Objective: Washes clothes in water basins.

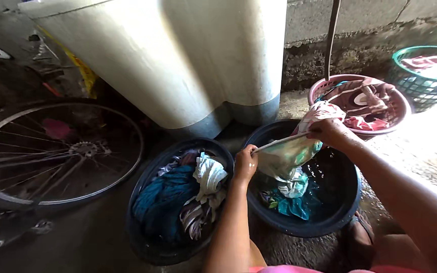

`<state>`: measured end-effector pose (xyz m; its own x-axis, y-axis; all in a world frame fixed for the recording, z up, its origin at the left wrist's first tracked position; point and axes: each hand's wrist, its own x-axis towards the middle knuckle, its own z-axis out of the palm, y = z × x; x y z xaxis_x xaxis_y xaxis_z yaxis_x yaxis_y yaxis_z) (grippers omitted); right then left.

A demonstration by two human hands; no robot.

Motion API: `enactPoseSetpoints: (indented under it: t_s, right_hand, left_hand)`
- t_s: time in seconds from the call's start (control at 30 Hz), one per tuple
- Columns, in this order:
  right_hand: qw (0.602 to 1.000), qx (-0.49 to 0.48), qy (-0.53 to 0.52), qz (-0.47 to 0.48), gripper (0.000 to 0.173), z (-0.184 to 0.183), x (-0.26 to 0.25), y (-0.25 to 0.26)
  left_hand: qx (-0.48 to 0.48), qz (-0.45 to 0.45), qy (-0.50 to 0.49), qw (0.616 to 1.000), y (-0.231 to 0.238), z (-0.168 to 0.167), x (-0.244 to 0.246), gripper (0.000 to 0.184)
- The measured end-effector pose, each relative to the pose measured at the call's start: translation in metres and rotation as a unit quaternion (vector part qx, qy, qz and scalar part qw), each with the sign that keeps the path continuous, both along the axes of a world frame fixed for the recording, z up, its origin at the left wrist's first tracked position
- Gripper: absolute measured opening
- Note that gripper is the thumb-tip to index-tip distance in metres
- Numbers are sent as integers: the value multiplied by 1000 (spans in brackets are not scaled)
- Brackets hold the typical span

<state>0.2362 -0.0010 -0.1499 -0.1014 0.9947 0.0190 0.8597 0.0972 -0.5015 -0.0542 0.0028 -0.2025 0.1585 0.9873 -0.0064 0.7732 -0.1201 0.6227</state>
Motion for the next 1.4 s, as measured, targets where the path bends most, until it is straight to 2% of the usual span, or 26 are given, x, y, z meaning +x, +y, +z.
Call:
enactPoseSetpoints:
  t_s: [0.07,0.23,0.33,0.4,0.43,0.47,0.5,0.53,0.57,0.6,0.63,0.67,0.7,0.77,0.87,0.93,1.1,1.2,1.27,1.33,1.4]
  right_hand:
    - [999,38,9,-12,16,4,3,-2]
    - [974,225,31,-12,18,41,3,-5]
    - [945,285,150,-50,20,57,-8,-12]
    - [932,255,251,-51,21,45,-25,-17]
    - [933,212,289,-13,33,30,-33,-20]
    - [938,168,299,42,57,8,-43,-18]
    - [952,110,271,88,80,-19,-56,-15]
    - [971,48,204,114,87,-47,-70,-14]
    - [985,-14,122,122,76,-76,-80,-13]
    - [989,-73,54,113,58,-107,-86,-12]
    - [986,-135,6,99,45,-137,-86,-11]
    - [977,-194,-19,86,41,-168,-83,-12]
    - [968,-235,-27,84,42,-200,-79,-14]
    - [952,-287,-38,98,45,-257,-71,-27]
    - [924,-359,-96,92,49,-296,-70,-37]
    - [906,-390,-134,93,46,-313,-71,-44]
    - [856,-463,-199,115,39,-314,-62,-71]
    - [846,-487,-208,70,47,-307,-53,-82]
    - [838,-489,-218,104,45,-305,-45,-73]
    - [870,-475,-95,88,37,-281,-28,-55]
    - [915,-397,54,38,30,-229,-17,-46]
  left_hand:
    - [56,14,-28,998,-1,0,-3,22]
    - [152,16,-134,979,3,2,-24,21]
    - [157,40,-267,950,2,9,-21,18]
    - [145,62,-323,933,-4,12,-8,20]
    - [132,51,-335,931,-6,11,0,22]
    - [128,19,-327,936,-7,4,7,21]
    - [128,-26,-290,948,-8,-6,13,20]
    - [115,-74,-222,965,-8,-15,18,21]
    - [74,-116,-130,982,-11,-19,20,27]
    - [9,-153,-31,988,-14,-20,22,35]
    - [-60,-177,53,981,-17,-20,25,44]
    - [-106,-186,107,971,-17,-20,27,54]
    - [-119,-184,127,967,-17,-21,28,61]
    - [-90,-172,104,975,-18,-20,24,60]
    - [-78,-168,69,980,-16,-17,17,55]
    - [-95,-170,71,978,-18,-19,15,54]
    - [-160,-201,106,961,-16,-24,17,55]
    - [-186,-217,113,952,-16,-29,19,55]
    - [-209,-233,137,940,-17,-28,22,56]
    - [-214,-245,150,934,-20,-26,24,57]
    - [-212,-259,145,931,-23,-27,28,59]
